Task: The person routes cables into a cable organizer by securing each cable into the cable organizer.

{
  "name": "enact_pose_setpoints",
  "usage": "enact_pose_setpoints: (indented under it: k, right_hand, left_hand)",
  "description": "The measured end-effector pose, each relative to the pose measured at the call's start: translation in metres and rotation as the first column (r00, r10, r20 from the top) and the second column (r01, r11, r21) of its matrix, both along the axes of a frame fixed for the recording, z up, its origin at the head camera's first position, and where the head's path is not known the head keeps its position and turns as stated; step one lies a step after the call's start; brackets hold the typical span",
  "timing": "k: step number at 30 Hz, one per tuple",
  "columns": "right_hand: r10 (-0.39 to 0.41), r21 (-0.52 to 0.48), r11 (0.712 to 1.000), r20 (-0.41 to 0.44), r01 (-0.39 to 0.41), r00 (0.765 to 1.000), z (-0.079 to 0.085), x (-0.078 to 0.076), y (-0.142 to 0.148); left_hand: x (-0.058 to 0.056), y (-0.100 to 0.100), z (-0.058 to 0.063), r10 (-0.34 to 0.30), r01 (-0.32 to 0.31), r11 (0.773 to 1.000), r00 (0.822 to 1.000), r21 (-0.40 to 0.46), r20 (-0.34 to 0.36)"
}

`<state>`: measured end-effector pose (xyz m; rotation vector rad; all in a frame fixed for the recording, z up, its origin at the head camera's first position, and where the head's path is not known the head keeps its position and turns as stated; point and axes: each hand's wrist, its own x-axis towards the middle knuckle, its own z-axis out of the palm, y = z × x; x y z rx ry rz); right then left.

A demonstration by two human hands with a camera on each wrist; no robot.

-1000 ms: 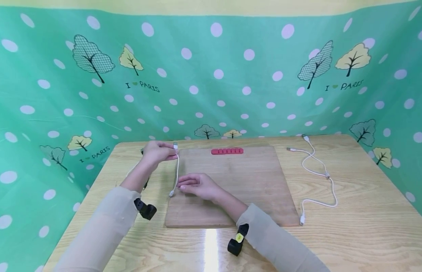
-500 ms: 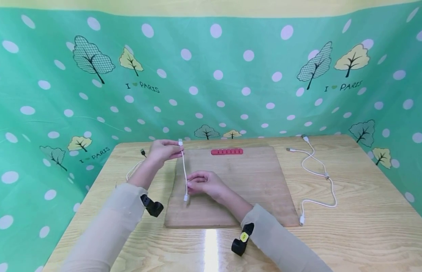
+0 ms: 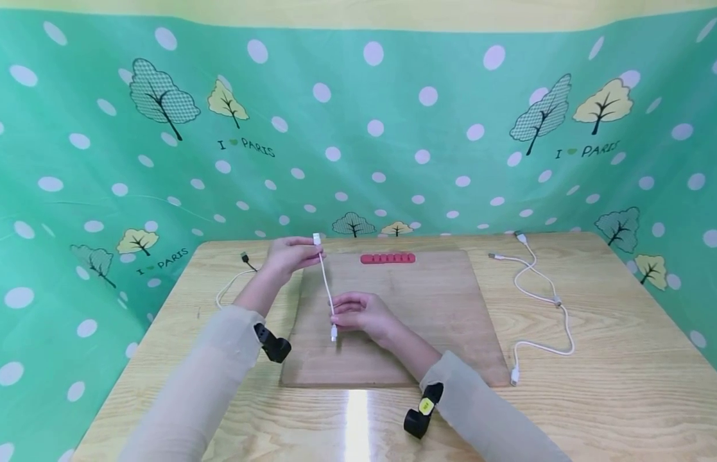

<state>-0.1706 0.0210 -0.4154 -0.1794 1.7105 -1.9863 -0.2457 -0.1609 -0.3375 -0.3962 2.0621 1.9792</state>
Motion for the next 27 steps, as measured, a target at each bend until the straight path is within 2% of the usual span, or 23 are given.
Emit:
enact_pose_setpoints:
  k: [7,17,27]
  right_hand:
    - [-0.030,0.051,0.998,0.004,0.029,1.000,0.000,0.001,0.009]
    - [-0.095,0.119,0.989,0.034,0.091,0.995,0.003,0.002,0.019]
    - [-0.136,0.144,0.982,0.058,0.126,0.989,0.004,0.000,0.033]
  left_hand:
    - [-0.007,0.009,-0.009,0.009,-0.010,0.999,1.000,0.045,0.027]
    - [-0.019,0.027,-0.021,-0.018,0.019,0.999,1.000,0.034,-0.024]
    - [-0.034,0.045,-0.035,-0.017,0.018,0.997,1.000,0.074,-0.016]
